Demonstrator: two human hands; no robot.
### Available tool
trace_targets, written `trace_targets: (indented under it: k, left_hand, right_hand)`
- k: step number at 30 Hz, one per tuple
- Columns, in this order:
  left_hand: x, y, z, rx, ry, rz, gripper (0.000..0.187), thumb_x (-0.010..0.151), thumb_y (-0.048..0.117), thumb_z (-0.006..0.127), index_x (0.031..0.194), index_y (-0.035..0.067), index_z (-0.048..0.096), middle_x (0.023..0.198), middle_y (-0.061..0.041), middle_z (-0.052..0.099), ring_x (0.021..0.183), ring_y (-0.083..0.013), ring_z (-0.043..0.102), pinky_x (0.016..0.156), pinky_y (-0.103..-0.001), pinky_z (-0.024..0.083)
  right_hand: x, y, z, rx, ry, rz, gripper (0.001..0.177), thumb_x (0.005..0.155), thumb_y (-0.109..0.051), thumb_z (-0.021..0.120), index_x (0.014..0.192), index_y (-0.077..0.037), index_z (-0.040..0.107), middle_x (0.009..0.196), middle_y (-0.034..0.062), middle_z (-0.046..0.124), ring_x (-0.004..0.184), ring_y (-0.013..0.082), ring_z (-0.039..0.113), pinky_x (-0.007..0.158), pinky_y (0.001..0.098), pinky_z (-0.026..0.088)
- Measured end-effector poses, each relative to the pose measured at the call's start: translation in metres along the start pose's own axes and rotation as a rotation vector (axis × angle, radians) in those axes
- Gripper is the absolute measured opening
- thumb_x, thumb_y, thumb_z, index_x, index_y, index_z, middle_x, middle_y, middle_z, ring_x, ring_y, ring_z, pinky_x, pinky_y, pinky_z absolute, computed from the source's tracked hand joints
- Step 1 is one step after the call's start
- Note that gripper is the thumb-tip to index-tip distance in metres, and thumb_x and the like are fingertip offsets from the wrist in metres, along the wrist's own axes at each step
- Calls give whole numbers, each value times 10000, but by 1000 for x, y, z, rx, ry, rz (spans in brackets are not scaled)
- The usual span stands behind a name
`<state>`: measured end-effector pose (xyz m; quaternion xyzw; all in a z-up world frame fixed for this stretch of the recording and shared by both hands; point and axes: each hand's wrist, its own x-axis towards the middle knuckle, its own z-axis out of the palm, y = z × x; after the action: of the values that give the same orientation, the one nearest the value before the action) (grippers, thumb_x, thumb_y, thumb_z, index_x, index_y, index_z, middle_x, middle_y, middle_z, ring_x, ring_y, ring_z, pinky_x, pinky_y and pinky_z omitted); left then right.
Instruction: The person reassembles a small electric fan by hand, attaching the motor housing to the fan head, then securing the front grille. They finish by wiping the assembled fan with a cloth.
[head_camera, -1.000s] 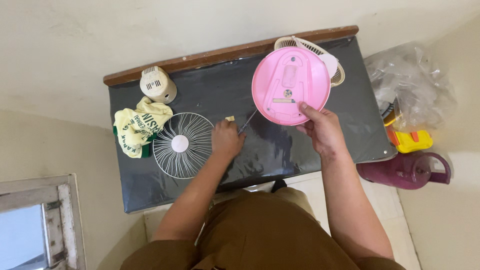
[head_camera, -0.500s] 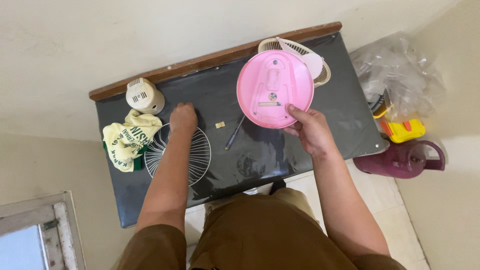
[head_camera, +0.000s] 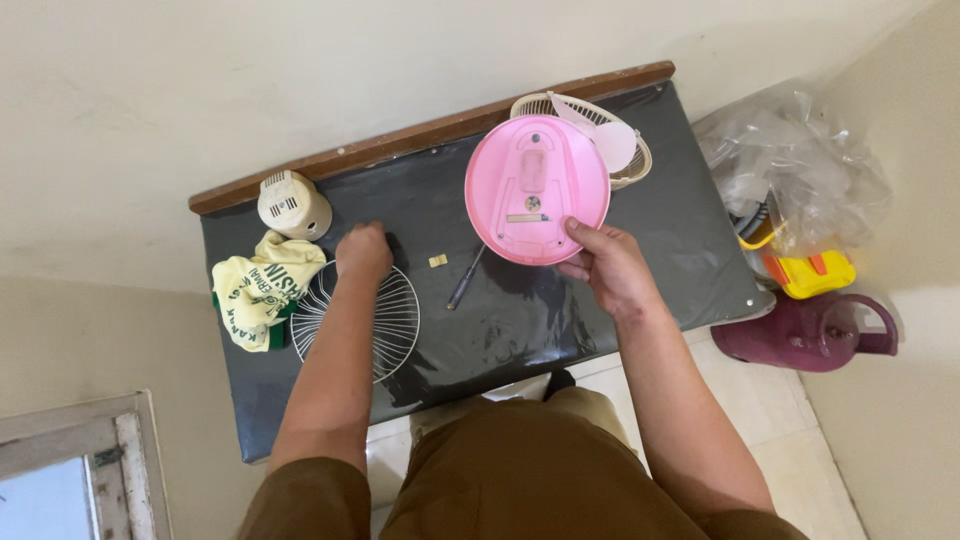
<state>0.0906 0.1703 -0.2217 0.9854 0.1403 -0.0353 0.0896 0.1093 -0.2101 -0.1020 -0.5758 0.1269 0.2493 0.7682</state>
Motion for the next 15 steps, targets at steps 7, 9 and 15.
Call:
trace_targets:
  k: [7, 9, 15]
  left_hand:
    - [-42, 65, -67, -605, 300, 137, 123, 825, 124, 714, 926, 56, 733, 971, -150, 693, 876, -335, 695, 803, -442, 565]
    - [-60, 98, -87, -862, 336, 300, 141, 810, 77, 721, 949, 56, 715, 955, -121, 672, 882, -281, 687, 813, -400, 565]
    - [-103, 193, -115, -912, 383, 566, 156, 805, 110, 774, 957, 118, 739, 1073, -83, 639, 1062, -285, 601, 950, -416, 469]
  right_hand:
    - [0, -3, 1, 21, -34, -16, 305, 948, -301, 717, 1055, -16, 739, 964, 107, 785, 820, 164, 726, 746, 329, 551]
    - [-1, -5, 4, 1, -14, 8, 296, 935, -308, 704, 1058, -41, 737, 973, 85, 786, 854, 147, 737, 791, 337, 572]
    - [-5, -12, 12, 21, -37, 2, 295, 931, -311, 697, 1060, -49, 737, 977, 85, 786, 879, 169, 746, 832, 354, 581]
